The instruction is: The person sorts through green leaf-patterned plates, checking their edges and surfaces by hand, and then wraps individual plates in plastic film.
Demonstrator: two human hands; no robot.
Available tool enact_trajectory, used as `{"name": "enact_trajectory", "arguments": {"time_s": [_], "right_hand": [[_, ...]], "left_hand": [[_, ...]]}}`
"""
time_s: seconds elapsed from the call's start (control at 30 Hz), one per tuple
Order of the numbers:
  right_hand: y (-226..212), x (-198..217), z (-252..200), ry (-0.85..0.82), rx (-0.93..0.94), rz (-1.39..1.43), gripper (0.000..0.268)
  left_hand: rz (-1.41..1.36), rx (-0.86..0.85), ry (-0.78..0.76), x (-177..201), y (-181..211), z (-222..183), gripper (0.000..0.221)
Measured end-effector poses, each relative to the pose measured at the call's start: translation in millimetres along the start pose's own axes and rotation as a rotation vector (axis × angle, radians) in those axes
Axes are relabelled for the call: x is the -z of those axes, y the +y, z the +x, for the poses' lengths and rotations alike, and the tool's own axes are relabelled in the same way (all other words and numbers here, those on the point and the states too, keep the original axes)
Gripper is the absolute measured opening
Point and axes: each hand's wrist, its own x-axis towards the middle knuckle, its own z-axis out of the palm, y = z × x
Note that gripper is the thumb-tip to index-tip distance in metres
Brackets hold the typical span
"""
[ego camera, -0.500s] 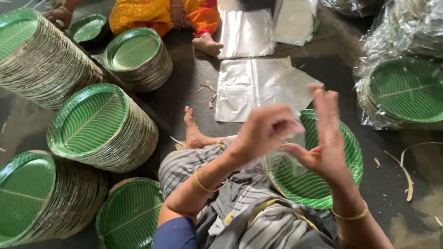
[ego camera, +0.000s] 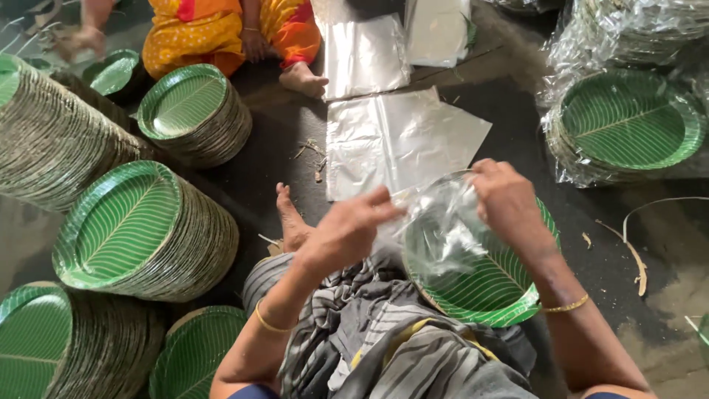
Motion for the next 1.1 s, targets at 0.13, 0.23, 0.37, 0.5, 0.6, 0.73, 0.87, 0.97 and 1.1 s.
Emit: {"name": "enact_trajectory", "arguments": {"time_s": [0.13, 0.23, 0.37, 0.5, 0.6, 0.73, 0.87, 0.97, 1.1], "right_hand": [[69.4, -42.0, -27.1, -0.048, -0.218, -0.260, 0.007], [91.0, -42.7, -32.9, -0.101, -0.313, -0.327, 0.008], [83.1, -11.3, -23.4, 0.077, -0.366, -0.343, 0.045], [83.2, 10.3, -21.9, 0.648, -0.325, 0.180, 0.062], [179.0, -60.1, -73.6, 0.118, -0.535, 0.073, 0.041], [216.9, -113.5, -108.8, 0.122, -0.464, -0.002, 0.039], [209.7, -130.7, -125.7, 0.192, -0.499, -0.011, 0.051], [222.3, -154.8, -140.7, 0.163, -0.485, -0.051, 0.053], [211.4, -129.9, -121.9, 0.198, -0.471, 0.009, 0.050]], "left_hand": [[-0.049, 0.135, -0.085, -38.3, -24.7, -2.9, 0.025], [0.341, 0.382, -0.188, -61.1, -67.5, 2.6, 0.015], [0.696, 0.390, 0.105, -31.7, -50.7, 43.9, 0.031], [0.500, 0.207, 0.557, -44.0, -54.3, 78.6, 0.065], [0.456, 0.194, 0.371, -123.8, -136.8, 90.3, 0.071], [0.454, 0.206, 0.260, -191.1, -182.4, 104.9, 0.073], [0.399, 0.153, 0.290, -236.9, -198.7, 97.1, 0.078], [0.396, 0.126, 0.275, -262.0, -218.7, 88.7, 0.078], [0.402, 0.146, 0.307, -237.6, -210.2, 103.4, 0.074]]}}
